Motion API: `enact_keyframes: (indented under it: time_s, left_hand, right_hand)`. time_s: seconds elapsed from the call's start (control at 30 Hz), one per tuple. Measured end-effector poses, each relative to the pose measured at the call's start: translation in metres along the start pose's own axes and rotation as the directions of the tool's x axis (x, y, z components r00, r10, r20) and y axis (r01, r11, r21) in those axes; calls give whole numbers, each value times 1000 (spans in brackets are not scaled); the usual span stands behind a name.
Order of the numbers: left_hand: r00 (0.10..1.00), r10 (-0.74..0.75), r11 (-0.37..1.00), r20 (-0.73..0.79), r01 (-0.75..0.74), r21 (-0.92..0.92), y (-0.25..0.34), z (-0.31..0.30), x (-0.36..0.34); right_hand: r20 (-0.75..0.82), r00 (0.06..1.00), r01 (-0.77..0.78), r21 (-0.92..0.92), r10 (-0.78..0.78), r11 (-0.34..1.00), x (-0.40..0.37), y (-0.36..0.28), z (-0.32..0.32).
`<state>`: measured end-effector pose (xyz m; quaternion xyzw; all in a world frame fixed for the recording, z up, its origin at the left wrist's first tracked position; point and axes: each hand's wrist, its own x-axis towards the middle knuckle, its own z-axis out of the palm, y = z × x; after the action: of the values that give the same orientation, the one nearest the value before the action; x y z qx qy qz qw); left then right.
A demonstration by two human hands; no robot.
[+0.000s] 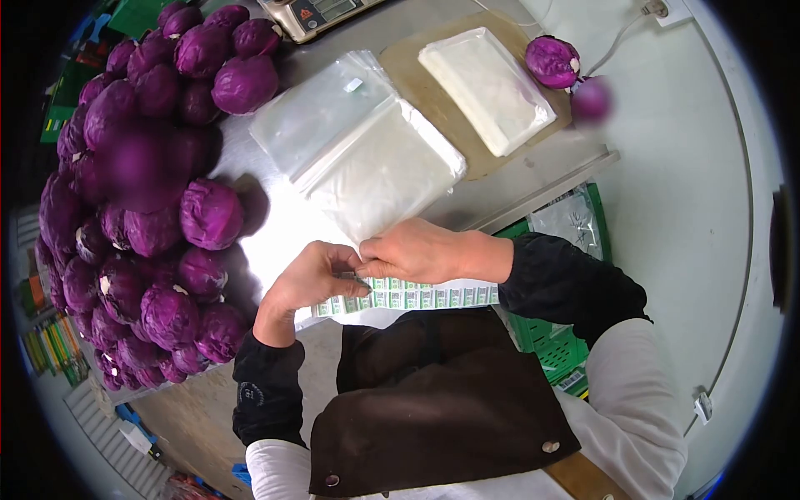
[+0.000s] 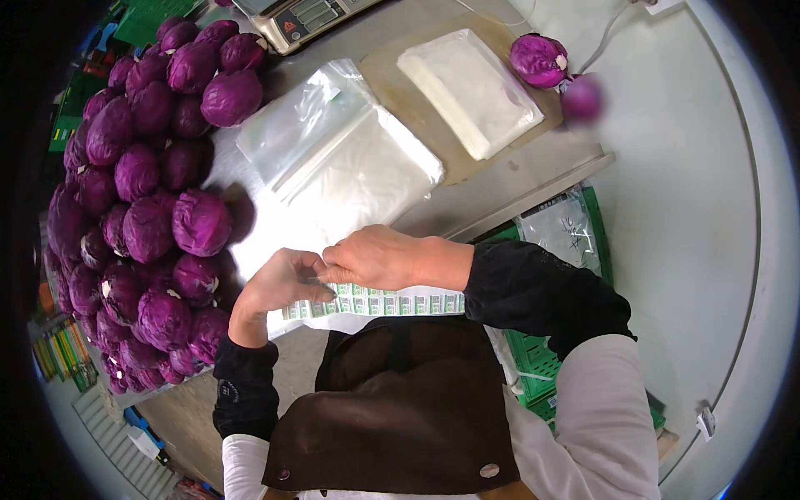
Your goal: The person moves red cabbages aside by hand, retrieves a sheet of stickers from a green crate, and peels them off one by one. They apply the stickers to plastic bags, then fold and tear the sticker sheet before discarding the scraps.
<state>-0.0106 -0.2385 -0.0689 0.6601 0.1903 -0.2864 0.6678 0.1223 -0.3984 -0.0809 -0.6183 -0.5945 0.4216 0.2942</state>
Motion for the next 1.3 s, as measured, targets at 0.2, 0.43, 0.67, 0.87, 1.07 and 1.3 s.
enact_keyframes:
  time_s: [0.2,0.43,0.67,0.87,1.07,1.3]
  left_hand:
    - [998,2,1000,61,-1,-18,-7,-6,6]
    - [1000,2,884,2,-1,-468,-31,-9,17]
    - [947,-206,977,-247,187,-100,-42,-7,45]
    - [938,-280,901,-205,183,-393,-61,1,62]
    - [929,-287,865,-234,146,-481,-58,5,60]
    - [954,-20,990,-301,-23,-139,-56,-23,48]
  right_hand:
    - [-89,995,53,-19,-54,998,0,4,11]
    - [-237,920,150,-525,-313,838,-2,10,20]
    - [-199,839,248,-689,-506,681,10,17,20]
    - [-129,693,437,-707,-709,556,20,16,17]
    - [-198,631,486,-653,-750,581,20,6,8]
    - [-697,600,-232,318,393,919,15,57,-52]
